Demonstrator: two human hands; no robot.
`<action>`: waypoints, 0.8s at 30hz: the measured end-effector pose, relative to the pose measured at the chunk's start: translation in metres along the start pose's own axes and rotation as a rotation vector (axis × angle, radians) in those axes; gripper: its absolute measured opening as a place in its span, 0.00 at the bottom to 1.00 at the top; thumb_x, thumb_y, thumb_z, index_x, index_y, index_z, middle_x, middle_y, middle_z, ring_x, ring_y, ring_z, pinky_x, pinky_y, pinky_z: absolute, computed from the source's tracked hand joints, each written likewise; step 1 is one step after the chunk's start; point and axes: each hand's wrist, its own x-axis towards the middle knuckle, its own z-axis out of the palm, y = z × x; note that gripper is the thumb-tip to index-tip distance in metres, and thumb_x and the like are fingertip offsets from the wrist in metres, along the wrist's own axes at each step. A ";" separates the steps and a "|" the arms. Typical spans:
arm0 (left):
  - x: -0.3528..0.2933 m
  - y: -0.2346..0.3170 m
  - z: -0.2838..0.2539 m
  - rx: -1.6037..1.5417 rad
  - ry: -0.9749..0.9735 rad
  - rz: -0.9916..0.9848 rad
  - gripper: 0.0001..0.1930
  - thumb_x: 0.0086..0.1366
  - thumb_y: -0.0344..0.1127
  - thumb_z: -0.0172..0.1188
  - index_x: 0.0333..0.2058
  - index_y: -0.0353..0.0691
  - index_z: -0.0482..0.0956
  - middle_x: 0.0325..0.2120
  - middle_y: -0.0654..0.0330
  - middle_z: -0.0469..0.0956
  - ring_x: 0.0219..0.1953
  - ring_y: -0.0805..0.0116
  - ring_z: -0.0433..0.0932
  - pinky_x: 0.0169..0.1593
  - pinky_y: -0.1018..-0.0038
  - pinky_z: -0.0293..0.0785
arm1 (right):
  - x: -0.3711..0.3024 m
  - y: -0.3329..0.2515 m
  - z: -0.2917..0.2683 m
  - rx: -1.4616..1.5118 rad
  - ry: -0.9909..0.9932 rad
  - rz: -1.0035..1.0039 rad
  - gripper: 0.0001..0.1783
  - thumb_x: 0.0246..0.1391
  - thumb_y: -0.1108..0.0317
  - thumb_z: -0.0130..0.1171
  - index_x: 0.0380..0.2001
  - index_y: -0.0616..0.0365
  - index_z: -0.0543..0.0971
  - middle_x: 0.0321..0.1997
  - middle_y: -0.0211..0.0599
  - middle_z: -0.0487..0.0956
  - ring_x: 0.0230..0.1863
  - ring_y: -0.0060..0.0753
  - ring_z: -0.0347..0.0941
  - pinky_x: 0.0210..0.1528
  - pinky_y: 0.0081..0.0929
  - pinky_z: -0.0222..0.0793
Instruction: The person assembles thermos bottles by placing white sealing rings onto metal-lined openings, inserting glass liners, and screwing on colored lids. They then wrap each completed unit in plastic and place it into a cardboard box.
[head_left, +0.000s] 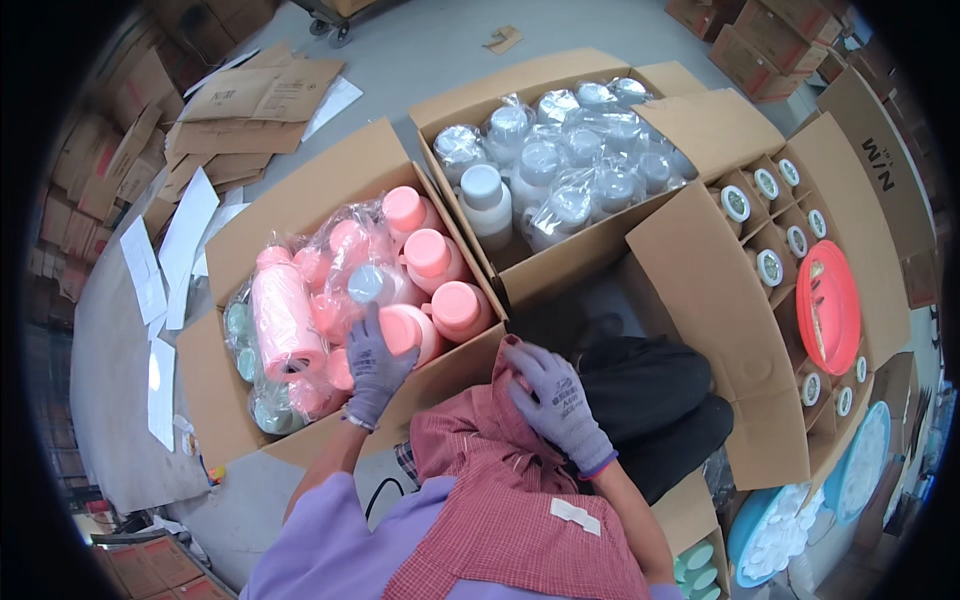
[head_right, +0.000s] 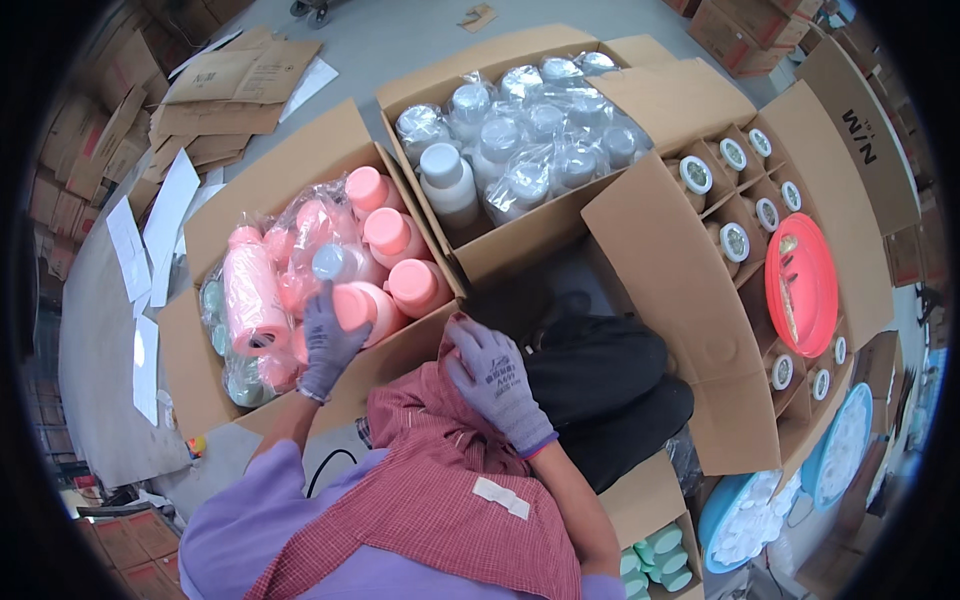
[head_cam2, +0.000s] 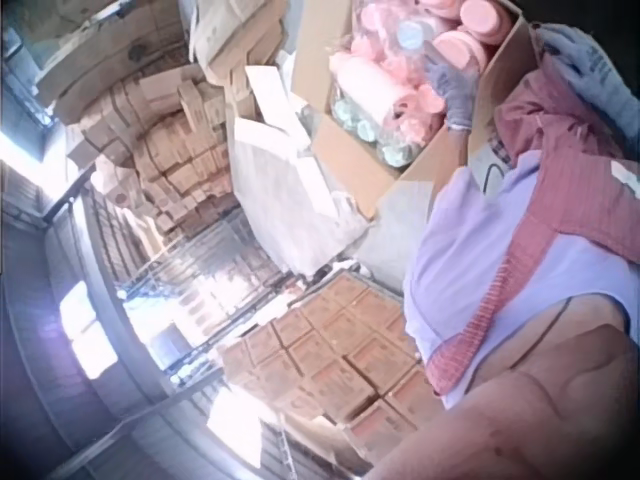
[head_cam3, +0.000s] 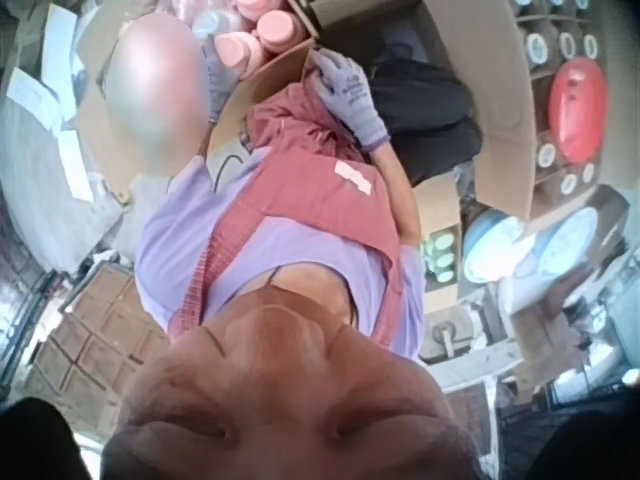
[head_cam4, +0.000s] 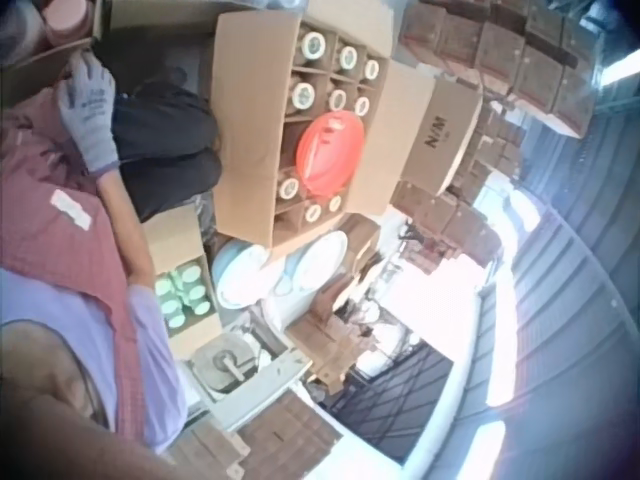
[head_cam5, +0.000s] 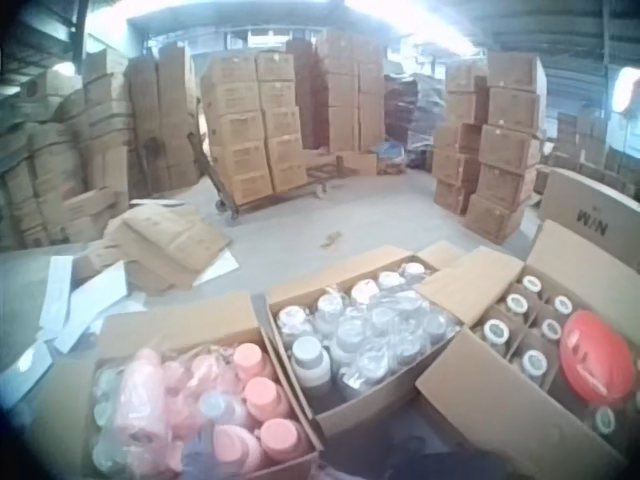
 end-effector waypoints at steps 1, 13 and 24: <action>0.001 0.017 -0.029 -0.006 0.044 0.049 0.49 0.45 0.43 0.74 0.64 0.32 0.59 0.50 0.42 0.69 0.53 0.40 0.68 0.58 0.52 0.65 | 0.004 -0.008 0.002 0.067 0.061 0.031 0.29 0.55 0.60 0.60 0.59 0.54 0.71 0.59 0.47 0.72 0.56 0.50 0.71 0.58 0.43 0.66; 0.044 0.157 -0.168 -0.988 0.025 0.359 0.50 0.49 0.42 0.67 0.69 0.33 0.53 0.62 0.51 0.64 0.61 0.56 0.69 0.64 0.61 0.64 | -0.002 0.026 -0.089 1.600 0.606 0.398 0.33 0.68 0.41 0.42 0.66 0.51 0.66 0.64 0.31 0.72 0.63 0.32 0.69 0.65 0.37 0.66; 0.042 0.285 -0.020 -1.132 -1.446 0.148 0.35 0.68 0.65 0.42 0.59 0.43 0.69 0.43 0.57 0.78 0.32 0.65 0.77 0.33 0.66 0.79 | -0.201 0.013 -0.286 0.232 1.172 0.106 0.14 0.44 0.69 0.63 0.36 0.64 0.82 0.41 0.36 0.77 0.43 0.31 0.71 0.47 0.27 0.67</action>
